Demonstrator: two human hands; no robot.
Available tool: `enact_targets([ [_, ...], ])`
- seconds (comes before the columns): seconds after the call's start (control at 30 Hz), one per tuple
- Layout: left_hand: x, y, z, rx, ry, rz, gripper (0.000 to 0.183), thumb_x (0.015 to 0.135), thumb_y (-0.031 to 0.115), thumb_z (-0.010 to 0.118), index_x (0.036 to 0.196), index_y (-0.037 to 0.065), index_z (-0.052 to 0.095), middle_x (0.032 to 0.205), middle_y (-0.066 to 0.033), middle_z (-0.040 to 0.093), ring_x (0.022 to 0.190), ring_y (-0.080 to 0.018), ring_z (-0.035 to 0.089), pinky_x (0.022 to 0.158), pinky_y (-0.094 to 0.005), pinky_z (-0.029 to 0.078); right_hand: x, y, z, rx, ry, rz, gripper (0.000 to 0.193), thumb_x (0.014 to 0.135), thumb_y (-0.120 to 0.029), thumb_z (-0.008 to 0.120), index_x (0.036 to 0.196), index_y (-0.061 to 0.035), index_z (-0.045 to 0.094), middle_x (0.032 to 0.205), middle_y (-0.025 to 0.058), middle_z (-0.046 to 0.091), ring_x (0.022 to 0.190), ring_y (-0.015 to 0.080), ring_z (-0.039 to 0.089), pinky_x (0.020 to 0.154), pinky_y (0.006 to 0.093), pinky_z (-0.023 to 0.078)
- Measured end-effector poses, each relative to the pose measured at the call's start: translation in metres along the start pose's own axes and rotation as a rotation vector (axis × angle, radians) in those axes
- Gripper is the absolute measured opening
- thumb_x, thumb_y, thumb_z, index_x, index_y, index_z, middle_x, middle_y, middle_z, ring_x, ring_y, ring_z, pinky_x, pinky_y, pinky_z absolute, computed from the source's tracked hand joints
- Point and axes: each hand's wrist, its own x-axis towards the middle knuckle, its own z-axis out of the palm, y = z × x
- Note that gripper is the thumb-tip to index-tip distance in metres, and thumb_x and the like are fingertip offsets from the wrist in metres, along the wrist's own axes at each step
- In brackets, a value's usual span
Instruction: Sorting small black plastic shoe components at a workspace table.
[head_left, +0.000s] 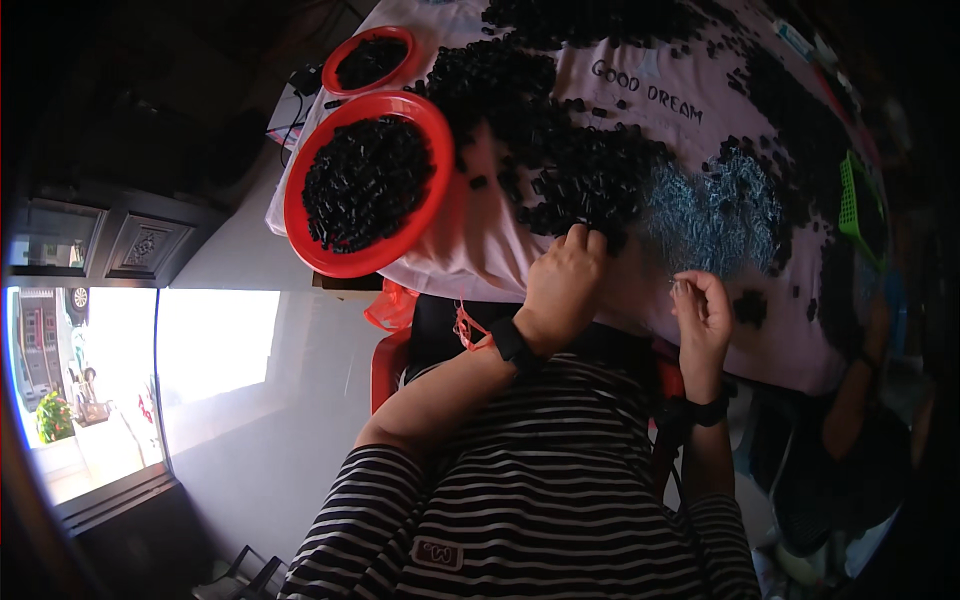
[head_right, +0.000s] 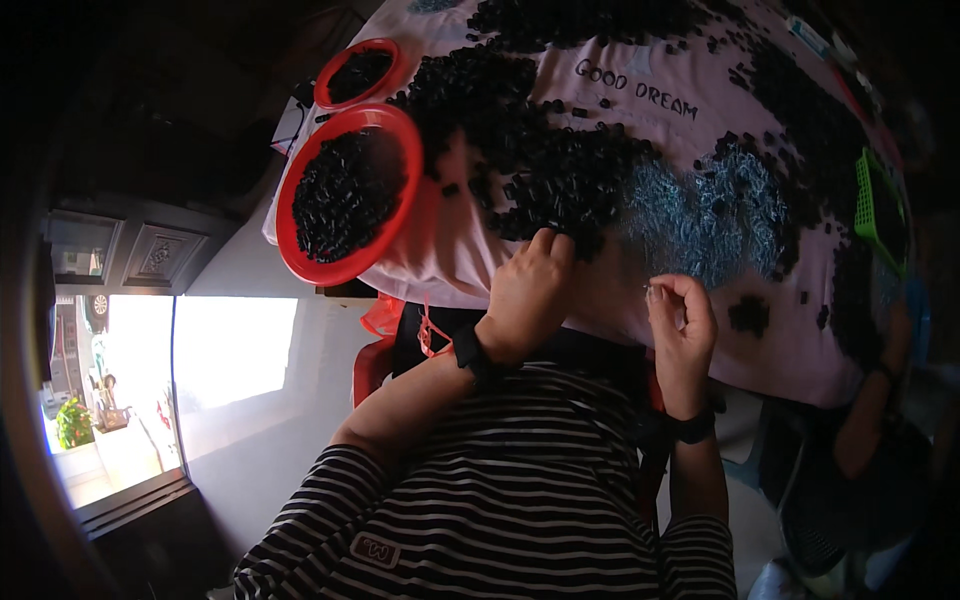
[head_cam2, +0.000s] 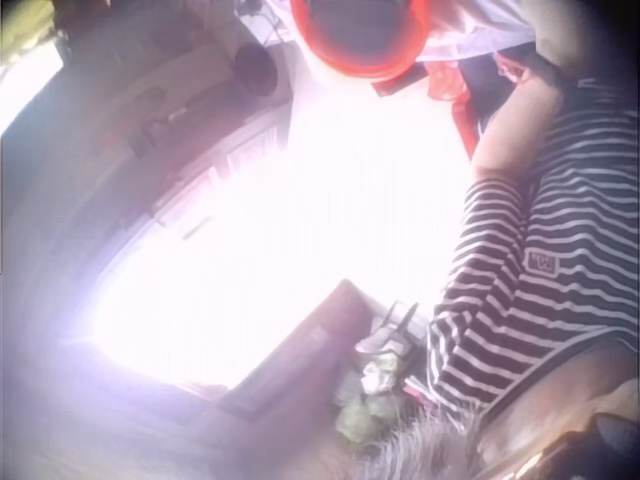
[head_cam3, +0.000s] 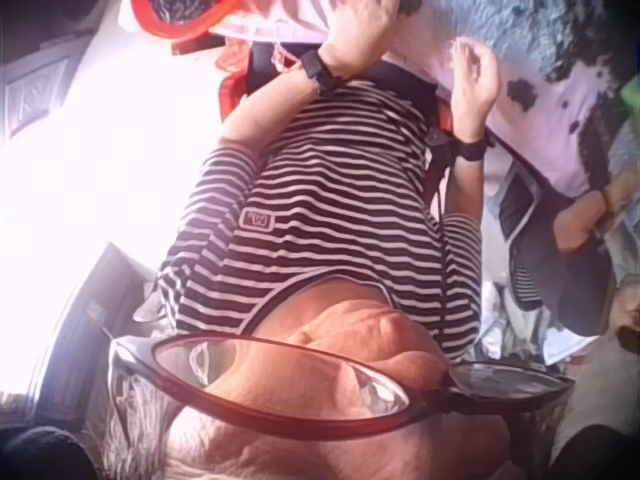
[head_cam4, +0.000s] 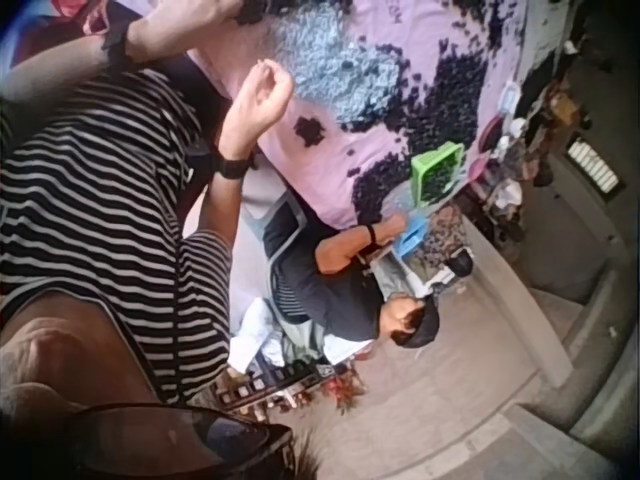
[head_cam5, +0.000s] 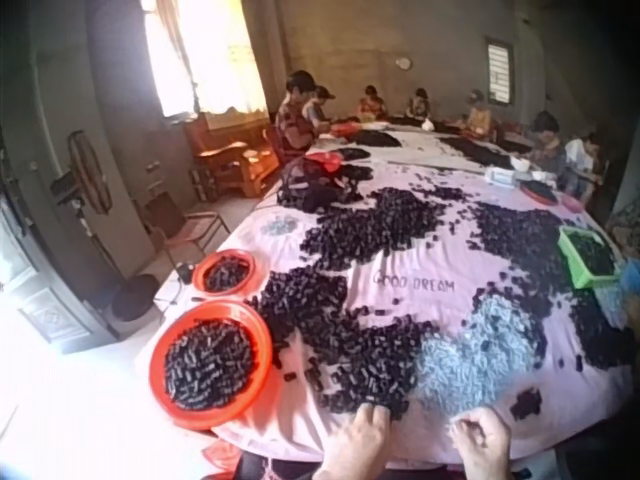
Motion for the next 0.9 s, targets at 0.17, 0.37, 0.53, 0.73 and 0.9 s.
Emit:
enact_targets([
  [0.17,0.001,0.003,-0.008,-0.048,0.01,-0.001,0.019,0.087,0.011,0.064,0.103,0.005,0.056,0.1,-0.0154,0.058,0.093,-0.0368,0.067,0.072,-0.0469,0.058,0.001,0.0,0.001,-0.023,-0.034,-0.011,0.009,0.102,-0.004,0.062,0.109,-0.001,0.065,0.095,-0.0006,0.061,0.085,0.0044,0.055,0.076,0.0204,0.045],
  [0.37,0.008,0.006,-0.006,-0.011,-0.021,0.062,0.021,0.082,0.005,0.065,0.102,0.005,0.06,0.104,-0.0141,0.057,0.096,-0.034,0.067,0.073,-0.0443,0.059,0.002,0.003,0.004,-0.017,-0.088,-0.022,0.007,0.102,-0.005,0.062,0.107,-0.0006,0.065,0.092,-0.0012,0.061,0.081,0.0039,0.053,0.072,0.0201,0.043],
  [0.53,0.006,0.005,-0.006,0.037,-0.076,0.056,0.02,0.082,0.003,0.063,0.102,0.002,0.06,0.103,-0.0147,0.056,0.094,-0.0349,0.067,0.075,-0.0434,0.059,0.002,-0.001,0.003,0.02,-0.072,0.019,0.009,0.103,-0.01,0.064,0.104,-0.0011,0.065,0.09,-0.0007,0.062,0.078,0.0043,0.055,0.069,0.0206,0.044],
  [0.73,-0.015,0.004,-0.033,-0.559,-0.264,-0.199,0.022,0.096,0.01,0.064,0.114,-0.001,0.057,0.107,-0.0156,0.065,0.096,-0.0284,0.069,0.075,-0.0339,0.058,0.001,-0.009,0.005,-0.018,-0.126,-0.02,0.012,0.103,-0.012,0.064,0.106,-0.0008,0.066,0.093,0.001,0.064,0.082,0.0059,0.058,0.07,0.0216,0.046],
  [0.9,-0.028,-0.001,-0.067,-1.463,-0.503,-0.509,0.027,0.103,0.016,0.064,0.124,0.0,0.061,0.106,-0.003,0.065,0.096,-0.0097,0.065,0.082,-0.0264,0.056,-0.001,-0.038,0.019,0.093,-0.226,0.016,0.011,0.102,-0.009,0.065,0.108,-0.0005,0.067,0.097,0.0018,0.065,0.087,0.0079,0.06,0.076,0.0228,0.048],
])
